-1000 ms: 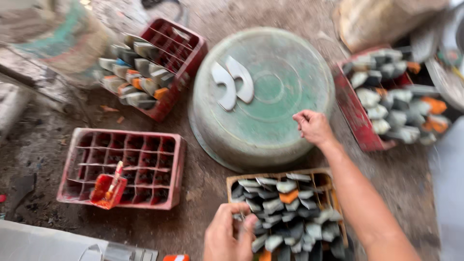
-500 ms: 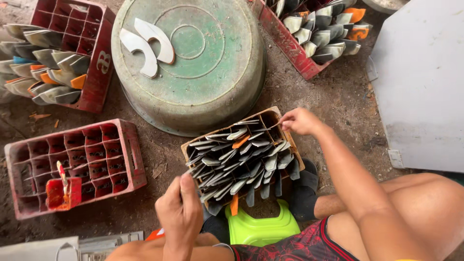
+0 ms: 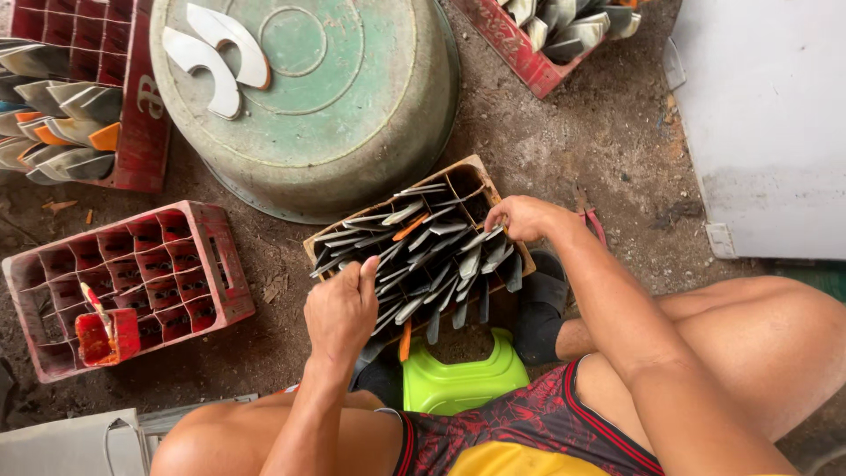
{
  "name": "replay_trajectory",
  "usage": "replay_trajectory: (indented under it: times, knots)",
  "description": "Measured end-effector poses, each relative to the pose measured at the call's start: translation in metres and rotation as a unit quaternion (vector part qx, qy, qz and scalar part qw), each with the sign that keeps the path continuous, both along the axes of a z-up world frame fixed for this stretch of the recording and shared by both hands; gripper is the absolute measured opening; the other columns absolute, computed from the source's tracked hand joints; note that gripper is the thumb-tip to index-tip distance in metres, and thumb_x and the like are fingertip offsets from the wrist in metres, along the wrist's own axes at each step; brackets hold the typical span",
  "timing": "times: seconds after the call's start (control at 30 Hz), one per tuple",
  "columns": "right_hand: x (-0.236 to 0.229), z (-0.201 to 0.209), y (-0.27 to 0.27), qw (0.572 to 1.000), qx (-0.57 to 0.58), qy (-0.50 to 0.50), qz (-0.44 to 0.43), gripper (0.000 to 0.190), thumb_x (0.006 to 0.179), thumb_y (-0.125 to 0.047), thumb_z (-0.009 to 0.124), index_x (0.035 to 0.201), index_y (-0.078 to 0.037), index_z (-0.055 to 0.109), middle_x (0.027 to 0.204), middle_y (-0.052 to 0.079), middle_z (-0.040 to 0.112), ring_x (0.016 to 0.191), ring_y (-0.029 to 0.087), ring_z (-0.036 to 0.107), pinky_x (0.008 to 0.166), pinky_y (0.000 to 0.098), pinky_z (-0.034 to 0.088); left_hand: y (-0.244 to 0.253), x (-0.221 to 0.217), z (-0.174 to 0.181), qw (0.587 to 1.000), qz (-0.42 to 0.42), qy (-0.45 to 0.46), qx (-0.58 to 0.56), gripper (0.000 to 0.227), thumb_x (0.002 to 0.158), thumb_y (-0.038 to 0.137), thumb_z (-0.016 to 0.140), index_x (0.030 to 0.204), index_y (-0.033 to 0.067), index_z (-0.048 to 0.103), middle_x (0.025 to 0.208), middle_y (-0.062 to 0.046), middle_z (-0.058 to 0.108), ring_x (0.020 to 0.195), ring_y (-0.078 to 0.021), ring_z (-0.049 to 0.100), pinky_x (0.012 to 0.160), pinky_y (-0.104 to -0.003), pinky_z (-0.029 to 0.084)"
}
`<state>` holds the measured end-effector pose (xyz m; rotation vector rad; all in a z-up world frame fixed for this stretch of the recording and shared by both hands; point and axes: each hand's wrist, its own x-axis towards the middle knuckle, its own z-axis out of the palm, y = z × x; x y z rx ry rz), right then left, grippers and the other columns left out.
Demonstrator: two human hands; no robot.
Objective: The person applies a red substance to curved metal parts using a brush, then places them into a crate. They also handle and inspect several metal parts, comparing them and placing them on a green basin.
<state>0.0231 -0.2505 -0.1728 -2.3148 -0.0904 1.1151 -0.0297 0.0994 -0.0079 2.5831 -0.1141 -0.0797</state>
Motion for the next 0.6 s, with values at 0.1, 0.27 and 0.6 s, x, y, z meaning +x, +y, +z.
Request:
replay_trajectory:
  times: [0.1,0.27,0.6]
  knots:
    - [-0.021,-0.006,0.005,0.995,-0.009,-0.096,-0.006,0.055,0.072,0.010,0.060,0.115,-0.019,0.079,0.116,0.012,0.070,0.109,0.031,0.068,0.094,0.0395,0.055,-0.007,0.007,-0.003,1.000,-0.004,0.008,-0.016,0.056,0.091,0.043,0.076,0.062,0.0027,0.051,0.059,-0.020,0.058,0.055,-0.0440,0.057,0.051,-0.052,0.045]
    - [-0.031,-0.003,0.011,0.984,-0.002,-0.174,-0.023,0.054,0.067,0.009,0.068,0.110,-0.021,0.081,0.119,0.006,0.066,0.114,0.031,0.060,0.096,0.0415,0.049,-0.025,0.013,-0.005,0.999,-0.030,0.018,-0.021,0.052,0.079,0.039,0.086,0.083,0.0002,0.052,0.074,-0.020,0.061,0.066,-0.0418,0.062,0.058,-0.051,0.049]
    - [-0.030,0.016,0.014,0.985,-0.036,-0.150,-0.076,0.018,0.081,-0.006,0.078,0.098,-0.011,0.077,0.105,0.002,0.072,0.101,0.024,0.069,0.093,0.0385,0.055,-0.042,0.021,0.003,0.993,-0.012,0.119,0.018,0.099,0.048,0.060,0.095,0.103,-0.0041,0.043,0.103,-0.024,0.060,0.084,-0.0470,0.067,0.068,-0.053,0.056]
